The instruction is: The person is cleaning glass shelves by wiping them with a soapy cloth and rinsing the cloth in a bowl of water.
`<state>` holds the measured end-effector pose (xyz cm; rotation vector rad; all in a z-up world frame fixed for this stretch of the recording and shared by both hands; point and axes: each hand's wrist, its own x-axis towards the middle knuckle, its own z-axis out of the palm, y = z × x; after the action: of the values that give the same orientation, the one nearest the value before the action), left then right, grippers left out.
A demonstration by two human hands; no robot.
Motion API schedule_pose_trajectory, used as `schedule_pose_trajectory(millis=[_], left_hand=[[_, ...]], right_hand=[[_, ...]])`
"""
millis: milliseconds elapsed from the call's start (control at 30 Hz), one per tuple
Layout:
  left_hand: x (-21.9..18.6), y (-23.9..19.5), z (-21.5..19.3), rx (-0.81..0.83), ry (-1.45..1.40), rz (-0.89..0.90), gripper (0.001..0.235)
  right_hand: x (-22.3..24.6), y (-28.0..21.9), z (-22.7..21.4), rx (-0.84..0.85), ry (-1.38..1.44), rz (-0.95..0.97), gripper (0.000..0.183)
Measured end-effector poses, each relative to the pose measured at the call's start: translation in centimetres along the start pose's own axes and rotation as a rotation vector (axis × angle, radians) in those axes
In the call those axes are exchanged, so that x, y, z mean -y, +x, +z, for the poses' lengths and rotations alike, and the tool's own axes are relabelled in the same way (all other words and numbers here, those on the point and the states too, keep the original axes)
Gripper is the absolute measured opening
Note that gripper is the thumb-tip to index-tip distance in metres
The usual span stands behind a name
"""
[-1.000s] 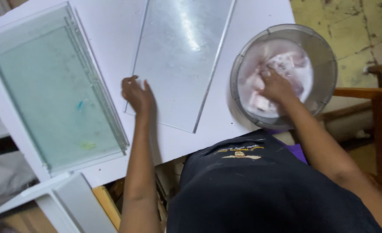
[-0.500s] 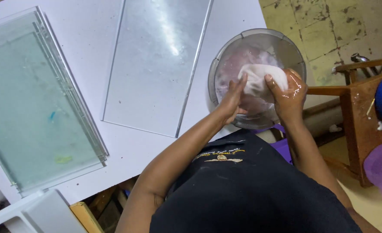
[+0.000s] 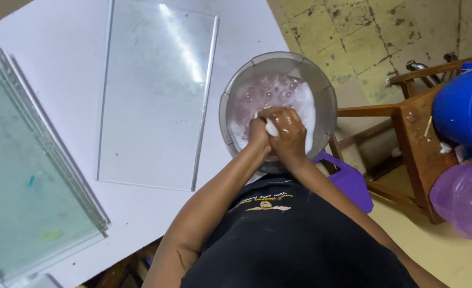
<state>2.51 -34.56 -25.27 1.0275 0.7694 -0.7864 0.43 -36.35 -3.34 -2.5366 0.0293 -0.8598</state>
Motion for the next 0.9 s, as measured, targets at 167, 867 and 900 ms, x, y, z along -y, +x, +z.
schedule_pose_trajectory(millis=[167, 867, 900], left_hand=[[-9.1, -13.7, 3.2, -0.067, 0.186, 0.144, 0.037], [-23.7, -25.3, -6.1, -0.050, 0.999, 0.921, 0.042], [-25.5, -27.6, -6.7, -0.002, 0.693, 0.984, 0.034]], right_hand=[[-2.0, -1.4, 0.8, 0.090, -0.074, -0.024, 0.020], [-0.8, 4.2, -5.5, 0.544, 0.287, 0.269, 0.027], [-0.4, 4.8, -5.2, 0.526, 0.344, 0.232, 0.031]])
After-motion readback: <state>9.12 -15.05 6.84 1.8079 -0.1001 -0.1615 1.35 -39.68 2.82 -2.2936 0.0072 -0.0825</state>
